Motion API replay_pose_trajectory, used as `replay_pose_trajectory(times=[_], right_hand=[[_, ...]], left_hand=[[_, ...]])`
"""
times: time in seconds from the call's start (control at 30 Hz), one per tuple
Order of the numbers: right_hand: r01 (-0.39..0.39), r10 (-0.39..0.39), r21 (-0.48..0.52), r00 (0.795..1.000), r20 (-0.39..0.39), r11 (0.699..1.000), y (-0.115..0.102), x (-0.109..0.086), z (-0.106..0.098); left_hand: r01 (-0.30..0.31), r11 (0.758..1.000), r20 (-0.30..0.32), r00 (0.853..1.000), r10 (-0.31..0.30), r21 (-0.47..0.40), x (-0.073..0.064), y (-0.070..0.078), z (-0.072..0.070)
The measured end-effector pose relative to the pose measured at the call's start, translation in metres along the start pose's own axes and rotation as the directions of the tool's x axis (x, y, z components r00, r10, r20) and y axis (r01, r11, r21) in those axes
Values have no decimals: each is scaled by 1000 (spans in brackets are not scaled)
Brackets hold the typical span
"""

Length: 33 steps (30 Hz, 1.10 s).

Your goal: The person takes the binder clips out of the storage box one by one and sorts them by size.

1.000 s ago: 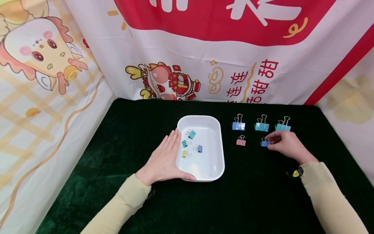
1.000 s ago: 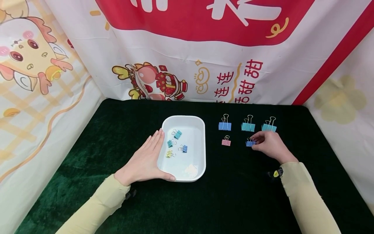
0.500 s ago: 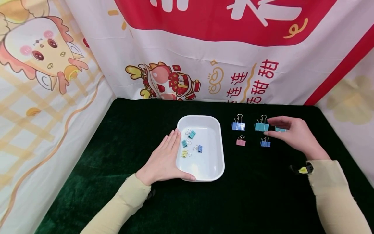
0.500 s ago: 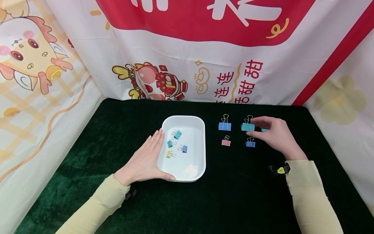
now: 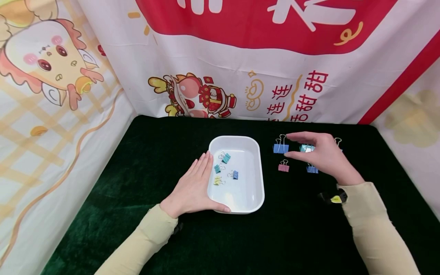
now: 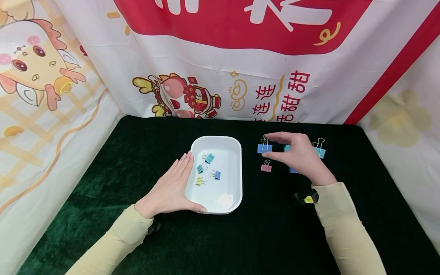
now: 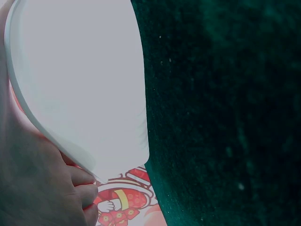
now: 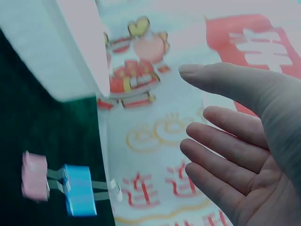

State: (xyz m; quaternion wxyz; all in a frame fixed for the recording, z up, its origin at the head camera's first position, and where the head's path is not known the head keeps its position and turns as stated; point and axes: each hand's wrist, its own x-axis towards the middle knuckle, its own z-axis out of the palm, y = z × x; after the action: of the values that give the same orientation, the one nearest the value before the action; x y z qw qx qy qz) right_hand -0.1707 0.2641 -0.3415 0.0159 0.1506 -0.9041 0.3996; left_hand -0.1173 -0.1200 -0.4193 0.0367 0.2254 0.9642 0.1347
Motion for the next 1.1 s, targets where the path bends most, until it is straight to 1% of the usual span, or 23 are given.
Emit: replay_pose_trajectory(times=[0.13, 0.3, 0.53, 0.73, 0.93, 1.1], right_hand=[[81, -82, 19, 996, 46, 997, -9, 8, 20], [108, -118, 80, 984, 134, 991, -22, 16, 43], [190, -203, 83, 961, 187, 978, -35, 30, 68], [213, -229, 91, 948, 222, 973, -40, 46, 84], [195, -209, 81, 946, 249, 977, -42, 64, 99], [167, -187, 90, 938, 294, 982, -44, 79, 110]], left_hand=[[-1, 1000, 0, 1000, 1, -5, 0, 0, 0], [-4, 1000, -2, 1000, 4, -7, 0, 0, -1], [1, 1000, -5, 1000, -1, -20, 0, 0, 0], [7, 1000, 1, 1000, -7, -19, 0, -1, 0], [9, 1000, 15, 1000, -8, -11, 0, 0, -1], [7, 1000, 13, 1000, -7, -8, 0, 0, -2]])
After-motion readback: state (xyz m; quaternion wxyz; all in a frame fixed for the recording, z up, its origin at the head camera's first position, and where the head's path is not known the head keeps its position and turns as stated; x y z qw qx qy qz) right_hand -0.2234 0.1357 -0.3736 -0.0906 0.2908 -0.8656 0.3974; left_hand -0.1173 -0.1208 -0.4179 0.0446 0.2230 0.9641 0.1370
